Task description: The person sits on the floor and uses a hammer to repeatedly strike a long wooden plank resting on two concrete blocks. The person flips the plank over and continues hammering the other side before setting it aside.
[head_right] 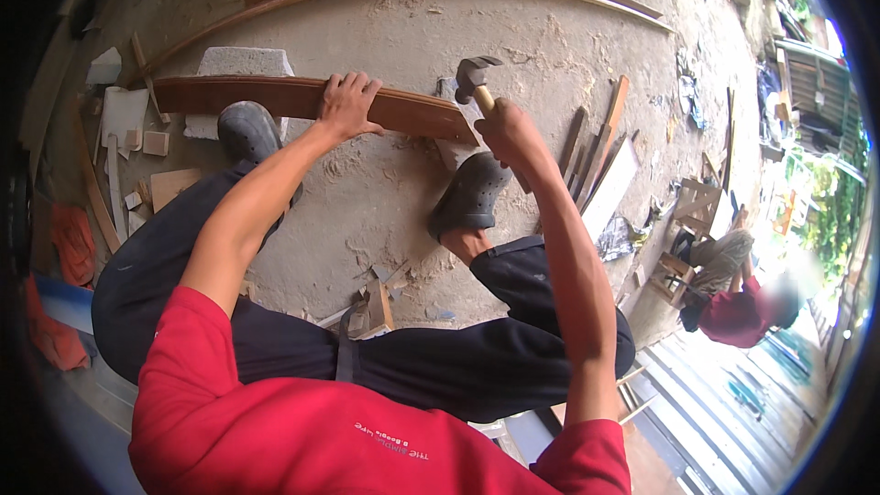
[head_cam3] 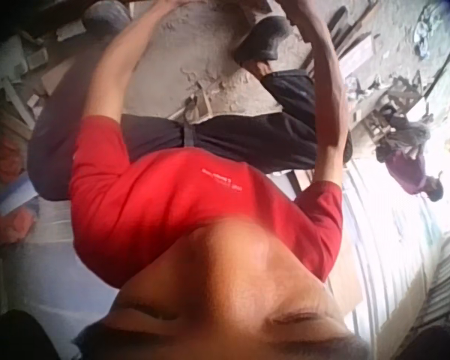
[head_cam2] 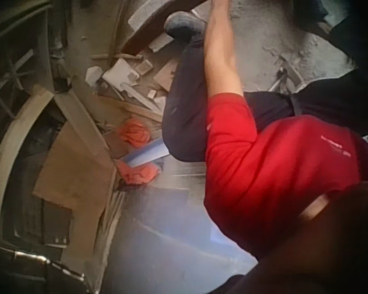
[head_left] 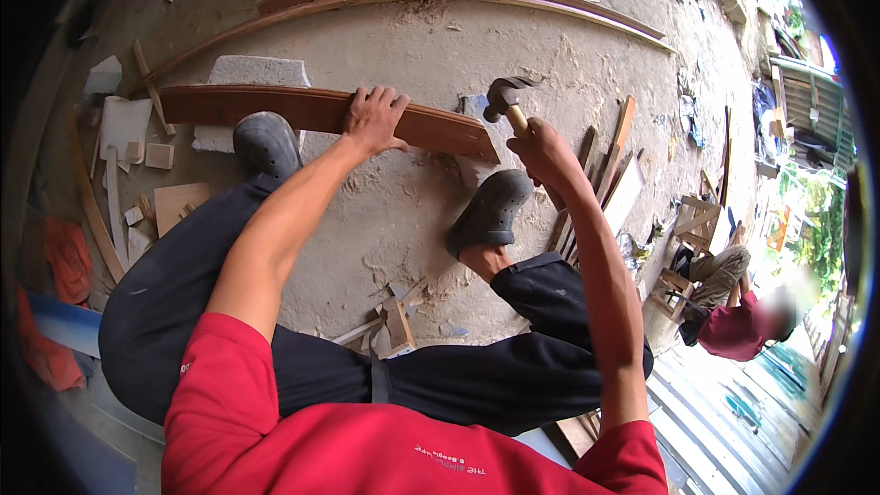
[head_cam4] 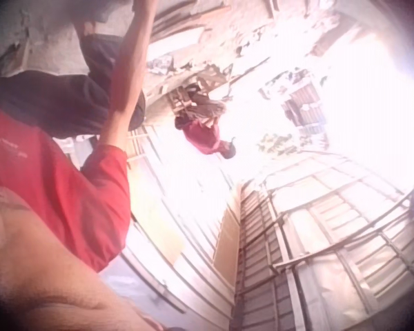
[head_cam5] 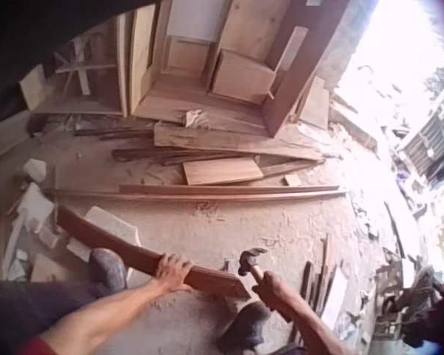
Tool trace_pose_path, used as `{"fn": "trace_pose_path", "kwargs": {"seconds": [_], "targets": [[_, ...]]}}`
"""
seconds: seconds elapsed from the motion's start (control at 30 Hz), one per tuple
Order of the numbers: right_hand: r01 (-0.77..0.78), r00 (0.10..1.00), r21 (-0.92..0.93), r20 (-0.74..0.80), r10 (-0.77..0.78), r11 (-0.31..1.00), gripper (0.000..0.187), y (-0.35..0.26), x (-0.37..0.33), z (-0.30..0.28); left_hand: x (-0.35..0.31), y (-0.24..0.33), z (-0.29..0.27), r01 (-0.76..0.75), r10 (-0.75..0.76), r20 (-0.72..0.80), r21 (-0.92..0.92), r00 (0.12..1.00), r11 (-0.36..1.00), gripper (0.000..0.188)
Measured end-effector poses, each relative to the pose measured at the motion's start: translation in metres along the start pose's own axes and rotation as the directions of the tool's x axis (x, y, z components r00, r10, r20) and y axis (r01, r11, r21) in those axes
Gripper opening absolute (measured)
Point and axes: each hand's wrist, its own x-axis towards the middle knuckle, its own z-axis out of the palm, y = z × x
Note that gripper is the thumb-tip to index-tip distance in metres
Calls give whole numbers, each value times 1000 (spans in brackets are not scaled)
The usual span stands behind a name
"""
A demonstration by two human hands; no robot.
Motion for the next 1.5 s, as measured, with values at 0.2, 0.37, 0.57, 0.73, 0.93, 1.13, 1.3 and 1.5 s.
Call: {"fn": "trace_pose_path", "kwargs": {"seconds": [0.2,0.37,0.57,0.73,0.93,1.13,1.3,1.5], "targets": [[4,978,68,-210,10,998,31,30,-32,33,-7,-4,10,-55,48,-132,-52,990,997,65],[155,944,-31,-289,-157,987,23,56,-54,93,1,0,5,32,-34,-24,-86,999,996,56],[214,942,-165,-225,-248,963,21,27,-38,92,4,4,-1,68,-64,51,-87,997,994,56],[408,849,-187,-282,-446,894,21,-12,-40,78,2,2,-5,96,-83,100,-135,992,986,56],[154,984,-318,-39,-175,936,26,30,-13,69,8,7,-4,70,-49,104,-215,993,974,54],[366,874,-248,-239,-423,897,22,-19,-27,49,5,1,4,115,-102,74,-203,992,972,55],[83,986,-255,-121,-117,963,23,57,-7,79,9,10,2,91,-76,75,-229,994,969,57],[162,927,-136,-319,-198,977,23,9,-22,56,5,3,2,124,-105,98,-219,990,968,58]]}}
